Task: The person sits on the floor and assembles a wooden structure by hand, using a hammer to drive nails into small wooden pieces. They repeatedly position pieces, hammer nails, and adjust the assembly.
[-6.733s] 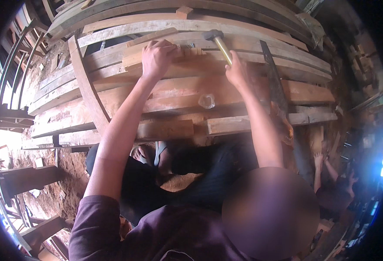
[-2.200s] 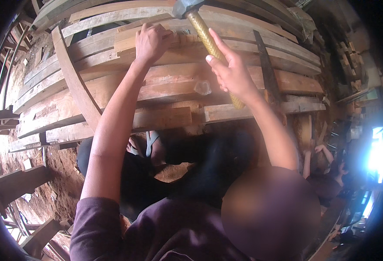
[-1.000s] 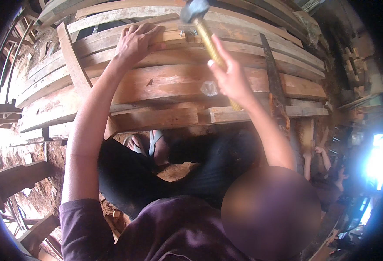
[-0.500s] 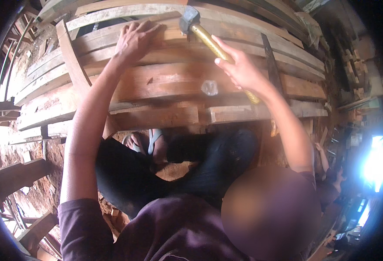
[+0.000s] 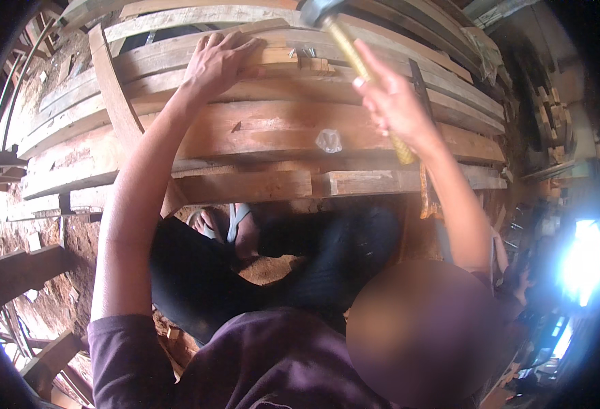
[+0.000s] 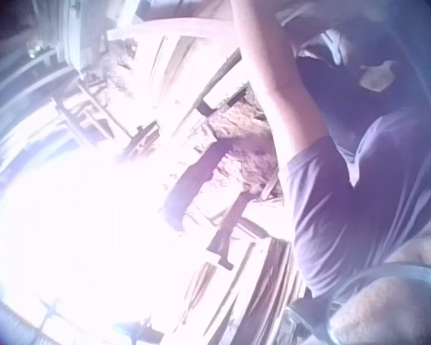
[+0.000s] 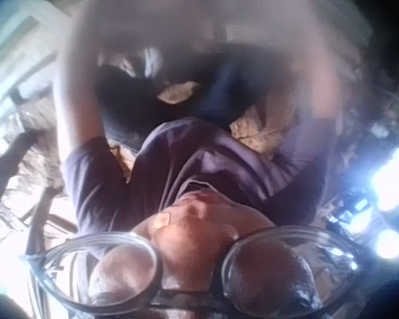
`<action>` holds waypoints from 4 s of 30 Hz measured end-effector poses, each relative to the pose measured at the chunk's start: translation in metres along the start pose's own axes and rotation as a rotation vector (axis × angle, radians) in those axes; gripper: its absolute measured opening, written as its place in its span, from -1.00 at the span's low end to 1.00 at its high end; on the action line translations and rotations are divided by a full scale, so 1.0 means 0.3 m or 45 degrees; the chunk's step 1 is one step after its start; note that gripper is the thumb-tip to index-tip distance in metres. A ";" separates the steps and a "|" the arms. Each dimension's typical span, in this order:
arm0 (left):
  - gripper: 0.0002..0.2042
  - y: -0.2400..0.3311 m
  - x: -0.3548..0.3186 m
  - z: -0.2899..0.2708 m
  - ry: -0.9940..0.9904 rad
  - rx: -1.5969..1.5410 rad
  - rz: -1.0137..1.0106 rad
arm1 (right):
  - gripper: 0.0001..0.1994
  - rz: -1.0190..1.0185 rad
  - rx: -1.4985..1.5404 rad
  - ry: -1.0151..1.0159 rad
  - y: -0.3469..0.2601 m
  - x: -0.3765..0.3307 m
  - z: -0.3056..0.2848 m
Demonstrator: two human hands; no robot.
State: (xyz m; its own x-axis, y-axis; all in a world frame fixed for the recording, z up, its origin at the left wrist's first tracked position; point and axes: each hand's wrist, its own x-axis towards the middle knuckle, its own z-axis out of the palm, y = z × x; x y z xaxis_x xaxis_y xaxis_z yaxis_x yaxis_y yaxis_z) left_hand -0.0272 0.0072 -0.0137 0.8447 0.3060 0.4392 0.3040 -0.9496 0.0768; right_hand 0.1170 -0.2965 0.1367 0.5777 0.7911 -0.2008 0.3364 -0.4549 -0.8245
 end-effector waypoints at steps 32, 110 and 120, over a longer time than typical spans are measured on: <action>-0.31 -0.012 0.005 0.041 0.066 -0.013 0.014 | -0.29 -0.220 0.173 0.043 -0.173 0.021 -0.074; -0.23 -0.005 0.006 -0.011 -0.023 0.058 0.042 | -0.65 -0.797 -0.384 0.597 0.290 0.531 0.325; -0.30 0.001 0.004 -0.027 -0.081 0.017 0.034 | -0.68 -0.687 -0.458 0.490 0.266 0.533 0.301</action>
State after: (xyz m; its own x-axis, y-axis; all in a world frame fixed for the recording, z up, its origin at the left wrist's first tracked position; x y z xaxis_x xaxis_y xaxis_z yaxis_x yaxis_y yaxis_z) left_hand -0.0295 0.0068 -0.0060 0.8787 0.2844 0.3835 0.2863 -0.9566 0.0533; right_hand 0.1691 -0.1693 -0.0091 0.4608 0.7732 0.4357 0.8305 -0.2025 -0.5189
